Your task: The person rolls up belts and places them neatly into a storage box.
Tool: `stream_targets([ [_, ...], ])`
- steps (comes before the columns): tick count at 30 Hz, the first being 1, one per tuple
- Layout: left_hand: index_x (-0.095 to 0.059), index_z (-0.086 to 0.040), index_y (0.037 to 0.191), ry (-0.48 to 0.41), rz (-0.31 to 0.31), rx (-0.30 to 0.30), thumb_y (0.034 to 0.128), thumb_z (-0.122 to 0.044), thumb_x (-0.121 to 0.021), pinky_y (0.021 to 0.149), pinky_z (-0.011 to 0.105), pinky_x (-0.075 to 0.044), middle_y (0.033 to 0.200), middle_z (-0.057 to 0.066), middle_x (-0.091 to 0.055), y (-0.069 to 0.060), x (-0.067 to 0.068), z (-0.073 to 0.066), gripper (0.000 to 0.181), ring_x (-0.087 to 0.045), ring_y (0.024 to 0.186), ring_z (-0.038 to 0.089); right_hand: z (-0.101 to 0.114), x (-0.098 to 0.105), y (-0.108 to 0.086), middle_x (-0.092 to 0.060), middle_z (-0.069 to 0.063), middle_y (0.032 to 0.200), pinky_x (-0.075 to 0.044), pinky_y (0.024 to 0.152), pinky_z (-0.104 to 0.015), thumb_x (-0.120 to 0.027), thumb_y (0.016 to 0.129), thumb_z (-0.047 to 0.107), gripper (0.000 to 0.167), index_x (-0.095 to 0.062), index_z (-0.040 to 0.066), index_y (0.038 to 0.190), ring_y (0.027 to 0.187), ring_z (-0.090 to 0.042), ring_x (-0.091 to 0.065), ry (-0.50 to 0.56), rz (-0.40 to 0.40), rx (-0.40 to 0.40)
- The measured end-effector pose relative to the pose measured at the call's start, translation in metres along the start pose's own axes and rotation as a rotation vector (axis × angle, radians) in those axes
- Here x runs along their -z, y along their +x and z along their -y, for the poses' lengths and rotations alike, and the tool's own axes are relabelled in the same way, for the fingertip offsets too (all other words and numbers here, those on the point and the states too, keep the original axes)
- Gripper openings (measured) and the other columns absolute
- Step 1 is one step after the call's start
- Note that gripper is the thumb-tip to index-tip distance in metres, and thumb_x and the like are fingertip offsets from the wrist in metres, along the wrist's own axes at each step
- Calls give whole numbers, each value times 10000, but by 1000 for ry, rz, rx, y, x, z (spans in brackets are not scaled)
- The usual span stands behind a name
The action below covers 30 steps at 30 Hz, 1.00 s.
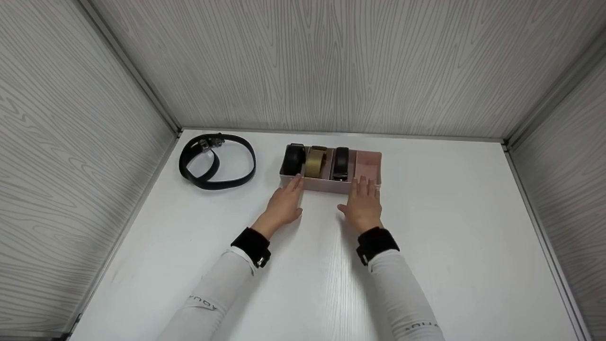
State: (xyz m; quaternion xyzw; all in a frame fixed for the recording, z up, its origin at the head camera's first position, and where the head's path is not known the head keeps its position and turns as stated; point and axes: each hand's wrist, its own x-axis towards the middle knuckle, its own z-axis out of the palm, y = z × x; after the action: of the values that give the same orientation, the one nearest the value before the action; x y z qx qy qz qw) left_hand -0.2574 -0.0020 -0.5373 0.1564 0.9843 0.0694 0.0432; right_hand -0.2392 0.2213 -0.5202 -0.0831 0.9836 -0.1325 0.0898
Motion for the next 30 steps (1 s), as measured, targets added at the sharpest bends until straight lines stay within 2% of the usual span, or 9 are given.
stream_targets([
  [4,-271,-72,1544,1,27,12,881,-144,-653,1056,497,-361,1604,69,-222,8,2,2,769,-417,1351,284,-3,-1,10,-38,-327,1565,-42,1139,-579,-599,960,393,890,-108,-103,1513,1433,-495,-23,-8,-3,-12],
  [8,-268,-57,1542,-17,34,-4,866,-166,-684,1070,508,-345,1611,87,-198,13,3,6,801,-320,1413,288,-7,-2,17,-36,-322,1568,-45,1132,-598,-590,962,406,886,-112,-92,1517,1435,-490,-27,-5,-6,-14],
  [14,-283,-27,1529,-80,25,-69,883,-216,-715,1067,456,-364,1629,87,-119,1,0,18,800,-246,1444,292,-8,0,13,20,-313,1573,-63,1112,-639,-619,951,377,940,-38,-99,1516,1432,-496,17,41,14,8],
  [17,-342,-3,1499,-101,-6,-84,907,-217,-693,1054,416,-382,1608,108,-193,-7,-1,26,720,-302,1420,287,-4,3,7,48,-315,1572,-93,1107,-639,-641,943,347,970,6,-98,1514,1420,-518,36,65,20,27],
  [19,-389,6,1471,-110,-44,-79,914,-211,-682,1043,409,-392,1547,139,-323,-11,0,33,666,-375,1375,291,0,6,1,31,-319,1571,-129,1108,-627,-652,938,333,974,6,-99,1513,1417,-528,8,75,6,45],
  [23,-458,6,1418,-90,-138,-26,900,-168,-686,1038,432,-386,1395,171,-486,-15,3,52,592,-467,1285,310,8,8,-10,-57,-336,1560,-223,1097,-598,-662,935,301,961,-9,-105,1511,1410,-527,-101,94,-36,85],
  [26,-473,14,1402,-34,-197,42,895,-117,-670,1050,469,-364,1353,186,-504,-16,5,74,560,-463,1274,335,12,8,-18,-90,-343,1551,-285,1065,-602,-661,938,281,950,-7,-98,1514,1404,-520,-146,117,-40,108],
  [28,-471,22,1404,2,-215,93,906,-87,-632,1060,512,-339,1352,199,-503,-17,6,89,535,-440,1289,365,15,7,-23,-106,-344,1545,-314,1042,-611,-665,937,274,939,-24,-98,1514,1395,-524,-170,118,-35,124],
  [30,-454,23,1419,25,-201,145,929,-66,-579,1074,554,-303,1383,213,-481,-18,7,102,514,-395,1326,396,17,5,-27,-120,-343,1540,-328,1033,-610,-674,932,267,924,-57,-106,1511,1389,-525,-190,112,-28,147],
])
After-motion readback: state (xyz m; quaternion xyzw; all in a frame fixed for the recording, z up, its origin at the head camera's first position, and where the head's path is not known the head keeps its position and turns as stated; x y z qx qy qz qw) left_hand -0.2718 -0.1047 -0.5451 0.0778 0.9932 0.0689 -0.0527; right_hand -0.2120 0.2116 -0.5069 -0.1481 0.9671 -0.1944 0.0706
